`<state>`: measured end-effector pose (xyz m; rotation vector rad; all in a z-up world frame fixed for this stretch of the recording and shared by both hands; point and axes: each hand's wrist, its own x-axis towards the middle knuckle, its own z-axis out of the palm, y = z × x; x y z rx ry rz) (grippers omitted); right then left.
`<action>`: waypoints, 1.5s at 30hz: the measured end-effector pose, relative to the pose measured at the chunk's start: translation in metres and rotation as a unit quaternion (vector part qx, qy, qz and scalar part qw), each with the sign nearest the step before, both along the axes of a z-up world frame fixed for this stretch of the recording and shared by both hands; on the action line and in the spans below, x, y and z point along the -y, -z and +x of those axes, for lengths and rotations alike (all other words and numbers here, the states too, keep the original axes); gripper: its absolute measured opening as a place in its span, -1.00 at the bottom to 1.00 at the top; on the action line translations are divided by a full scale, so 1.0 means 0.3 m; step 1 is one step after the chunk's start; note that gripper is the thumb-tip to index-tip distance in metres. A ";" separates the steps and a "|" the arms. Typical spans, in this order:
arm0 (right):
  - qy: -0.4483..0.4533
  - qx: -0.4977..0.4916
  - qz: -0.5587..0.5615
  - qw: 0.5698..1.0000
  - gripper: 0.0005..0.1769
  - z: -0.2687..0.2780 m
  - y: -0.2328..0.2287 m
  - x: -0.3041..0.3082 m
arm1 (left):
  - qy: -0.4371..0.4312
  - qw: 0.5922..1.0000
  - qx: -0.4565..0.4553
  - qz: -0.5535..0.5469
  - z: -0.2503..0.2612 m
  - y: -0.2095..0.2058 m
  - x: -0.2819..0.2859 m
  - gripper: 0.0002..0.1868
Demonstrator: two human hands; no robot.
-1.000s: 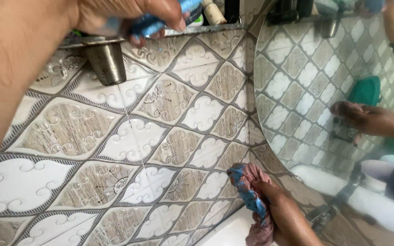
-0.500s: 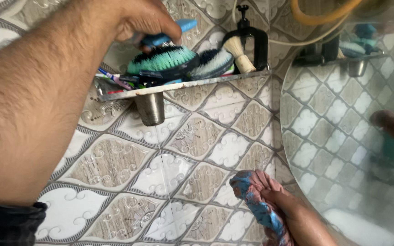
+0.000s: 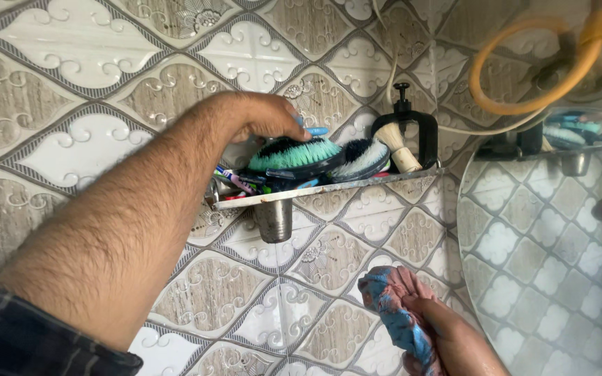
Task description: The person washes hands, rinses a toothbrush, and scrubs the sink basin and faucet using a brush and a cloth. They also handle a bar of soap and a small cloth, then wipe the sink surface and faucet before placing the items back on the wall-mounted holder.
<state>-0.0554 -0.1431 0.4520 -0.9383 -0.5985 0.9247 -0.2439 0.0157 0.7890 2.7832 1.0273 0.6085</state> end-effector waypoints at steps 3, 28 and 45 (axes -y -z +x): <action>-0.030 0.043 0.087 0.995 -0.69 -0.035 -0.073 0.014 | 0.021 0.999 0.030 -0.008 -0.011 0.024 -0.012 -0.41; 0.130 0.158 0.157 0.966 -0.79 -0.110 -0.556 0.065 | 0.044 0.990 0.106 0.082 -0.054 0.110 0.068 -0.19; 0.106 -0.066 -0.033 0.992 -0.73 -0.041 0.183 0.374 | 0.317 0.834 0.429 -0.137 0.087 1.183 0.481 -0.62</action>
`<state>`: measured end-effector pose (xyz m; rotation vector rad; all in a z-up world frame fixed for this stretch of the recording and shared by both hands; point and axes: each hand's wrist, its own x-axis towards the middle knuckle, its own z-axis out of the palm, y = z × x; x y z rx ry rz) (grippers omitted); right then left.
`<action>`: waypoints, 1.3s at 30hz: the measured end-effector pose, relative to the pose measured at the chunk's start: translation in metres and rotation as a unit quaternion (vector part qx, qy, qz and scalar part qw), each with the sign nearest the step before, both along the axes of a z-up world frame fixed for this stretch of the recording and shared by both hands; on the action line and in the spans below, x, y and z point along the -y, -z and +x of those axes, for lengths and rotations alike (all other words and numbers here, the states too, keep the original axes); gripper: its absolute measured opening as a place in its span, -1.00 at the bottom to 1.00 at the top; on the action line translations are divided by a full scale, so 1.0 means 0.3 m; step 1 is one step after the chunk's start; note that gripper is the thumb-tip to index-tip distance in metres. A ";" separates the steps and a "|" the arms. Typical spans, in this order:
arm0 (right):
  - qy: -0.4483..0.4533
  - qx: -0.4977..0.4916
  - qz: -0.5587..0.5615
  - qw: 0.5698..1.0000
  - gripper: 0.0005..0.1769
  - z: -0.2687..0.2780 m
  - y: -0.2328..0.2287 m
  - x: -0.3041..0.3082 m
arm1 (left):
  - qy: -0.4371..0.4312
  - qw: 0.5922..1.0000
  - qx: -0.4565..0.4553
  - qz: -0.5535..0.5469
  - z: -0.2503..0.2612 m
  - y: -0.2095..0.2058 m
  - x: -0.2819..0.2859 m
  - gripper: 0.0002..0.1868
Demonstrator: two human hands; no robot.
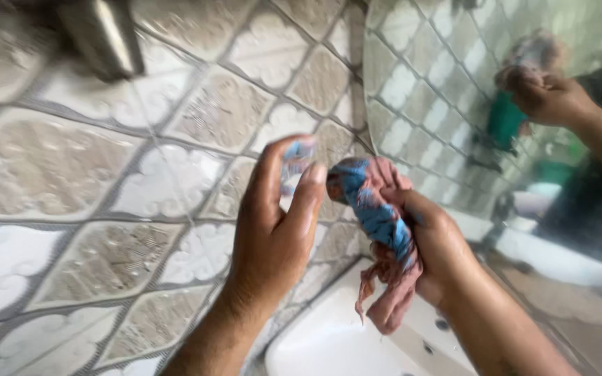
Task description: The person washes hands, rinses a toothbrush, and scrubs the sink basin and faucet using a brush and a cloth. They also handle a bar of soap and a small cloth, then wipe the sink surface and faucet before placing the items back on the wall-mounted holder.
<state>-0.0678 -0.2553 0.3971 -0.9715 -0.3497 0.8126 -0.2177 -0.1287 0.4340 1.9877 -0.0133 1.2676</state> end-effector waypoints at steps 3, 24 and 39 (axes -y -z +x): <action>-0.010 -0.070 -0.120 0.990 -0.67 -0.037 0.215 0.099 | 0.103 0.953 -0.114 -0.262 0.073 0.281 0.043 -0.49; 0.373 -0.189 -0.260 0.871 -0.50 0.099 1.067 0.373 | 0.272 0.777 -0.552 -0.129 0.731 1.351 -0.135 -0.50; 0.364 0.243 -0.522 0.733 -0.54 0.373 1.406 0.014 | 0.091 0.711 -0.662 0.219 0.967 1.526 -0.305 0.20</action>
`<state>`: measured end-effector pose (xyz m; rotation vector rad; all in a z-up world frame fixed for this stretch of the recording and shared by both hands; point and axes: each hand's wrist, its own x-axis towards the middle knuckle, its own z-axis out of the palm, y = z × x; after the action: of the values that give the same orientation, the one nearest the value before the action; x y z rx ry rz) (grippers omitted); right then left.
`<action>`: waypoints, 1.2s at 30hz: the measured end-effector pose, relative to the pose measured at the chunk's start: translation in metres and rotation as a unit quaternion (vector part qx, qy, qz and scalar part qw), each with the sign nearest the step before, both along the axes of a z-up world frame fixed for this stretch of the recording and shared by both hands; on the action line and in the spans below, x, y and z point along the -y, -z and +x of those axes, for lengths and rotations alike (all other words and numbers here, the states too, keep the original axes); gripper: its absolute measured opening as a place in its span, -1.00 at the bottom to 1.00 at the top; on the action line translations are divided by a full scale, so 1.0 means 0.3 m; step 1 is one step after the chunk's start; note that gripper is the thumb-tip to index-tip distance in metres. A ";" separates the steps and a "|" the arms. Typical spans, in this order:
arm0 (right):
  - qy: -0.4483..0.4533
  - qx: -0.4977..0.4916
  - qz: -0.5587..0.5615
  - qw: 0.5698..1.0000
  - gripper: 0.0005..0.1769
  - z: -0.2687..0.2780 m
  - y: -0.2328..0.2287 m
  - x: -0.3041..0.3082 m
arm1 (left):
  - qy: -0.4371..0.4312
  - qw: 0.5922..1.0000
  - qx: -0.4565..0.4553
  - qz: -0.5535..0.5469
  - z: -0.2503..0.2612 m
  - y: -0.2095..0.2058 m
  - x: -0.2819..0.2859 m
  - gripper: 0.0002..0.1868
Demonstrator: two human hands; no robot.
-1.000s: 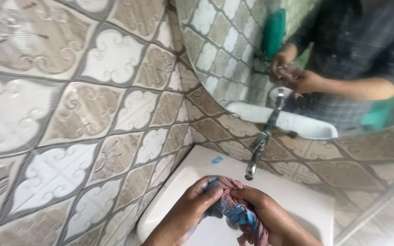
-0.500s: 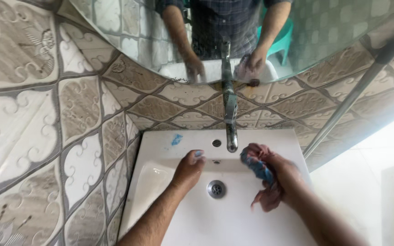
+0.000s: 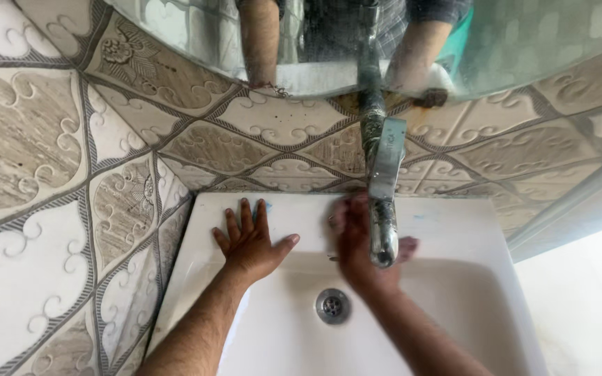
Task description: The person washes hands, rinses a toothbrush, and scrubs the sink basin and faucet using a brush and a cloth. They also handle a bar of soap and a small cloth, then wipe the sink surface and faucet before placing the items back on the wall-mounted holder.
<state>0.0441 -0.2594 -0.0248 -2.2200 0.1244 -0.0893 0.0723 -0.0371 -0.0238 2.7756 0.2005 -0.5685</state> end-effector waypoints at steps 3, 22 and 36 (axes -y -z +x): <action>-0.109 0.161 -0.346 0.918 -0.30 -0.021 -0.072 -0.065 | 0.011 1.000 -0.028 0.005 0.011 -0.058 0.028 0.22; -0.156 0.179 -0.351 0.906 0.05 -0.024 -0.082 0.011 | 0.064 0.997 -0.037 -0.021 -0.022 -0.114 -0.022 0.13; -0.083 0.277 -0.297 0.910 -0.56 0.018 0.085 -0.168 | 0.073 0.996 -0.054 -0.013 -0.032 -0.124 -0.024 0.12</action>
<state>0.0495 -0.2090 -0.0503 -2.6936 -0.4636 -0.7429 0.0627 -0.0300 0.0133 2.7522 0.0125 -0.7524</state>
